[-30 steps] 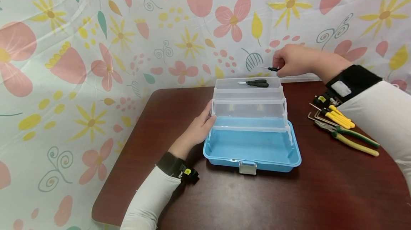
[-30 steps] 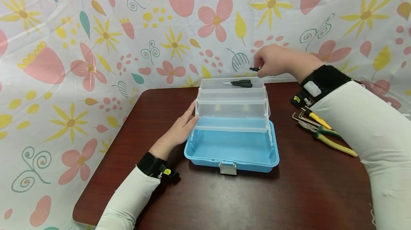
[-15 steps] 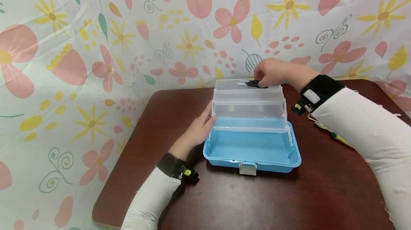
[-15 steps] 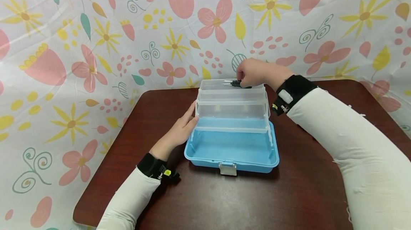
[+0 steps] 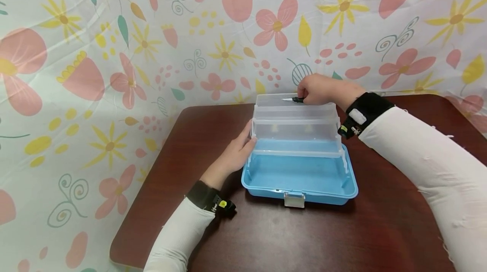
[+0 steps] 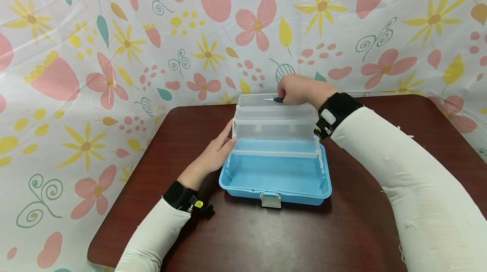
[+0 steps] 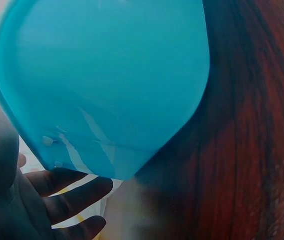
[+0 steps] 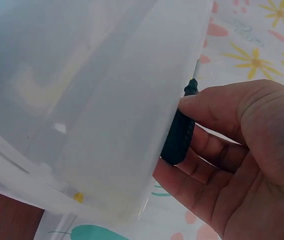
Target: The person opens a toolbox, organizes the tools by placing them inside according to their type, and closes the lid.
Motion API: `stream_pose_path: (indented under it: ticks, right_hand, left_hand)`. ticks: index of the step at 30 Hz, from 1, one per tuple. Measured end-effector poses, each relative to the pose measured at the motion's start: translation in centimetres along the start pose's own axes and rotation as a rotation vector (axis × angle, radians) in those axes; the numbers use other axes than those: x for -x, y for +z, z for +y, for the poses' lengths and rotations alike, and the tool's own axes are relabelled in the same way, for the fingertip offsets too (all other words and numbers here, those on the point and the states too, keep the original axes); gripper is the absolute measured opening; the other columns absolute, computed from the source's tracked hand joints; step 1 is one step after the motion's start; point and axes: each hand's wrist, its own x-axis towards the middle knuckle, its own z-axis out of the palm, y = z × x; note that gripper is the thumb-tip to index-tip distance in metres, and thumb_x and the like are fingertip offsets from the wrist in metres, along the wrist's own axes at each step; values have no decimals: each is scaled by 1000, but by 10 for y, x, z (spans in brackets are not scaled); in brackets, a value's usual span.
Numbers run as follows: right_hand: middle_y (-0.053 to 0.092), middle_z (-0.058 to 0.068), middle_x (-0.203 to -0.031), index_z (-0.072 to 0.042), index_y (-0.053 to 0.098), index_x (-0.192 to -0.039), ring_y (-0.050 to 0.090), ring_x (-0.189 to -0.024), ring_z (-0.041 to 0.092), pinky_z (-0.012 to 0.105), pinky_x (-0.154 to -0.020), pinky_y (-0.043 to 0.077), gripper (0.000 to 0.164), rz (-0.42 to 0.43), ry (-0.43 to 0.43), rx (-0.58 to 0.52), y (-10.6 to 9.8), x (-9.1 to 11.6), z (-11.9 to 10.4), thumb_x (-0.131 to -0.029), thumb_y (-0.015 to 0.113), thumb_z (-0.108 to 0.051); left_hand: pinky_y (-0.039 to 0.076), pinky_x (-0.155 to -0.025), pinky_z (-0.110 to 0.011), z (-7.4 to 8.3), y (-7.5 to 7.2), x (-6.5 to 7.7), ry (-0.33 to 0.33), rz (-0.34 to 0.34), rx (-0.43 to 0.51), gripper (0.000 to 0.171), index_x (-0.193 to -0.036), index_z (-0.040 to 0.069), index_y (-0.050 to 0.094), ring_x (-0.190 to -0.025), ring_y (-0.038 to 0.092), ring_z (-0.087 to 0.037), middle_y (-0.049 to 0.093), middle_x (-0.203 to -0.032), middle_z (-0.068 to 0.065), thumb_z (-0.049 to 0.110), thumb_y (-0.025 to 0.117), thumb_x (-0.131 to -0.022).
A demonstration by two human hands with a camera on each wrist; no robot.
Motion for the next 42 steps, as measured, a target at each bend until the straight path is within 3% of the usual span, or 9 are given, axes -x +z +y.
stream_pose_path:
  ticks: [7,15,24,42]
  right_hand:
    - [74,14,-98,-2,75,-97,62,-85,26,42,-79,54,22,8,-13,28,3,-1,2,-80,61,1]
    - [67,8,-83,-7,69,-79,57,-78,25,37,-73,48,11,16,-6,44,4,-3,3,-79,62,1]
    - [66,8,-80,-8,69,-77,57,-76,24,34,-69,46,12,12,13,33,3,-2,1,-82,62,0]
    - [62,5,-74,-10,68,-71,57,-72,24,33,-66,45,18,30,42,44,8,-2,-3,-84,60,0]
  left_hand:
    - [54,-102,-53,2,-1,0,8,-3,-1,66,-167,36,5,-128,62,-28,53,-153,-14,45,38,-110]
    - [52,-104,-56,3,-1,1,-20,-5,5,66,-167,36,5,-132,60,-30,50,-157,-13,48,37,-110]
    - [53,-104,-55,2,-1,1,-12,-8,10,67,-167,32,6,-132,60,-30,49,-157,-14,48,37,-110]
    - [54,-102,-54,-2,0,-1,-5,-5,4,67,-167,36,5,-130,61,-29,51,-155,-13,50,37,-110]
